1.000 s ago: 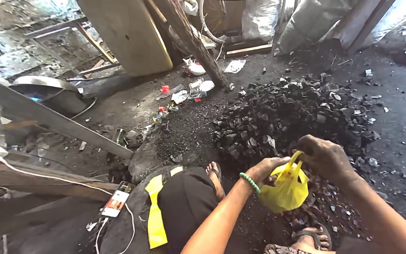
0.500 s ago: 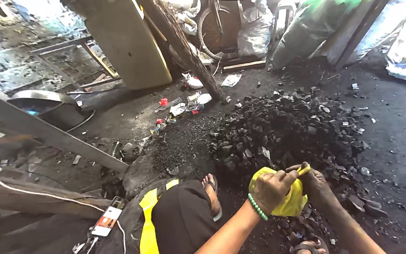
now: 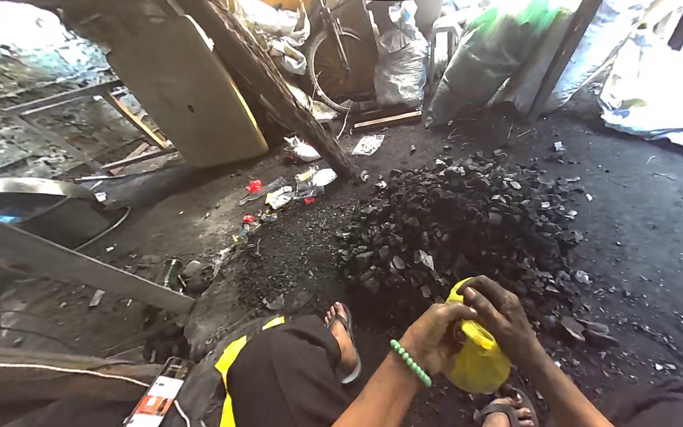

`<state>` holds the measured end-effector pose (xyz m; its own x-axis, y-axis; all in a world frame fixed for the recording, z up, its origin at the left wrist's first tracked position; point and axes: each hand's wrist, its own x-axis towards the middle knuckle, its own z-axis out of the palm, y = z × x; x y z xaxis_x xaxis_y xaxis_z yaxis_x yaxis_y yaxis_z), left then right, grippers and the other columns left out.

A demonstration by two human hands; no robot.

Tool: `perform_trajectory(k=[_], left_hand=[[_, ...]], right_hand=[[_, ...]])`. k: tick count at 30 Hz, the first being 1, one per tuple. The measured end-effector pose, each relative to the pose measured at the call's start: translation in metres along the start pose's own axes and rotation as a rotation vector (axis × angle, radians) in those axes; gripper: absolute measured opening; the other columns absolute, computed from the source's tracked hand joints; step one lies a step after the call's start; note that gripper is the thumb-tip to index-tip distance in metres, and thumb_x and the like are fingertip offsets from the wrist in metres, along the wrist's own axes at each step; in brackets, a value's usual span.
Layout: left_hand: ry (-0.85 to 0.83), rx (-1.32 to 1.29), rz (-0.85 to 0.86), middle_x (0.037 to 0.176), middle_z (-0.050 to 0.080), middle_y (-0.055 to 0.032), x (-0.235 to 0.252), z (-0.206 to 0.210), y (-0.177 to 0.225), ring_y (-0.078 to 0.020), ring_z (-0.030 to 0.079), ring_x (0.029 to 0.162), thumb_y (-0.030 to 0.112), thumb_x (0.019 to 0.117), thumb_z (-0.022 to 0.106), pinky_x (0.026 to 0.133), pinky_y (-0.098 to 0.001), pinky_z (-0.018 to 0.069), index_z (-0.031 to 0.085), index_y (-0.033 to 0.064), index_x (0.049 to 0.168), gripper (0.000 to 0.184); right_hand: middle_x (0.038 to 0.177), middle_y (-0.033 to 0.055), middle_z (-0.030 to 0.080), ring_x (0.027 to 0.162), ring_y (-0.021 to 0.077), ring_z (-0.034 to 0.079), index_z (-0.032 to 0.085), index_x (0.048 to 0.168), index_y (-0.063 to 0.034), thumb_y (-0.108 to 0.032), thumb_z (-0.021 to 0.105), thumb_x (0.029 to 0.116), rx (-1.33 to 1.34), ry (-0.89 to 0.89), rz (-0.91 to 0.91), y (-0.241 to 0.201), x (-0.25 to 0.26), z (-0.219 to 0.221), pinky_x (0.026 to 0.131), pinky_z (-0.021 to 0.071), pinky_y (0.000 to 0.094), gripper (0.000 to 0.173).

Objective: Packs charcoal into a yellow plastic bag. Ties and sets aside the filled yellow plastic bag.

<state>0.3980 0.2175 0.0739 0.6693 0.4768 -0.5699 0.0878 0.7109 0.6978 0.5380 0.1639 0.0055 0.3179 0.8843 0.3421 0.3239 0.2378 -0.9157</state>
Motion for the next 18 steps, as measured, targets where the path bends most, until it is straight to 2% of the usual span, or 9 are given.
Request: perform_trajectory(k=[2,4,6,8,10,12,15,16,18], left_hand=[[0.065,-0.256,-0.064,0.073,0.064,-0.0040,0.001,0.009,-0.009,-0.0124,0.065,0.065,0.013,0.1028,0.044,0.060,-0.0277,0.0561,0.059,0.0101,0.089,0.020],[0.088,-0.378,-0.087,0.068,0.061,-0.0031,0.004,0.013,-0.017,-0.0122,0.062,0.059,0.019,0.1043,0.042,0.054,-0.0273,0.0542,0.058,0.0120,0.082,0.028],[0.076,-0.441,-0.078,0.068,0.062,-0.0040,0.006,0.012,-0.025,-0.0127,0.063,0.059,0.022,0.1061,0.040,0.055,-0.0275,0.0548,0.059,0.0107,0.082,0.033],[0.065,-0.427,-0.024,0.069,0.064,-0.0046,0.007,0.012,-0.030,-0.0127,0.064,0.060,0.026,0.1093,0.034,0.057,-0.0268,0.0554,0.059,0.0090,0.084,0.040],[0.058,-0.355,0.039,0.071,0.064,-0.0047,0.007,0.011,-0.030,-0.0122,0.063,0.062,0.031,0.1119,0.029,0.060,-0.0253,0.0547,0.062,0.0064,0.085,0.049],[0.079,-0.257,0.067,0.073,0.065,-0.0035,0.004,0.010,-0.030,-0.0105,0.063,0.064,0.034,0.1128,0.028,0.062,-0.0235,0.0544,0.063,0.0060,0.087,0.052],[0.143,-0.145,0.112,0.076,0.065,-0.0019,0.001,0.014,-0.033,-0.0086,0.062,0.066,0.030,0.1131,0.033,0.065,-0.0223,0.0532,0.063,0.0061,0.093,0.043],[0.147,-0.072,0.145,0.080,0.067,-0.0012,-0.001,0.015,-0.035,-0.0075,0.062,0.068,0.028,0.1131,0.033,0.067,-0.0222,0.0533,0.063,0.0056,0.098,0.041],[0.127,0.147,0.230,0.089,0.066,-0.0003,-0.005,0.012,-0.037,-0.0046,0.062,0.074,0.025,0.1125,0.034,0.071,-0.0213,0.0533,0.065,0.0027,0.106,0.039]], right_hand=[[0.089,-0.0029,0.061,0.082,0.0013,0.059,0.070,0.095,-0.0074,-0.028,0.050,0.1031,-0.020,0.090,-0.004,0.002,-0.005,0.010,0.076,0.0510,0.0193,0.030],[0.082,-0.0055,0.058,0.073,-0.0007,0.056,0.067,0.088,-0.0106,-0.033,0.050,0.1037,0.036,0.150,0.029,0.003,-0.009,0.014,0.067,0.0494,0.0164,0.032],[0.075,-0.0093,0.055,0.065,-0.0015,0.052,0.063,0.083,-0.0164,-0.050,0.051,0.1030,0.128,0.149,0.015,0.009,-0.016,0.009,0.059,0.0457,0.0159,0.041],[0.080,-0.0097,0.056,0.072,-0.0023,0.054,0.062,0.085,-0.0190,-0.070,0.051,0.0947,0.138,0.104,-0.089,0.016,-0.024,-0.002,0.063,0.0475,0.0155,0.053],[0.091,-0.0058,0.058,0.085,-0.0022,0.058,0.062,0.091,-0.0163,-0.077,0.061,0.0830,0.032,0.069,-0.201,0.020,-0.030,-0.011,0.074,0.0501,0.0146,0.062],[0.097,-0.0011,0.062,0.092,-0.0018,0.060,0.063,0.094,-0.0115,-0.068,0.072,0.0803,-0.104,0.080,-0.255,0.023,-0.035,-0.015,0.080,0.0510,0.0133,0.058],[0.086,0.0014,0.064,0.079,-0.0006,0.061,0.068,0.083,-0.0065,-0.034,0.071,0.0881,-0.201,0.174,-0.236,0.026,-0.036,-0.012,0.072,0.0516,0.0116,0.028],[0.080,0.0011,0.062,0.074,-0.0004,0.060,0.066,0.078,-0.0058,-0.031,0.069,0.0910,-0.229,0.209,-0.235,0.026,-0.034,-0.009,0.068,0.0504,0.0111,0.028],[0.072,0.0016,0.055,0.067,0.0030,0.054,0.060,0.069,-0.0050,-0.029,0.070,0.0892,-0.318,0.277,-0.217,0.021,-0.029,-0.005,0.063,0.0462,0.0137,0.033]])
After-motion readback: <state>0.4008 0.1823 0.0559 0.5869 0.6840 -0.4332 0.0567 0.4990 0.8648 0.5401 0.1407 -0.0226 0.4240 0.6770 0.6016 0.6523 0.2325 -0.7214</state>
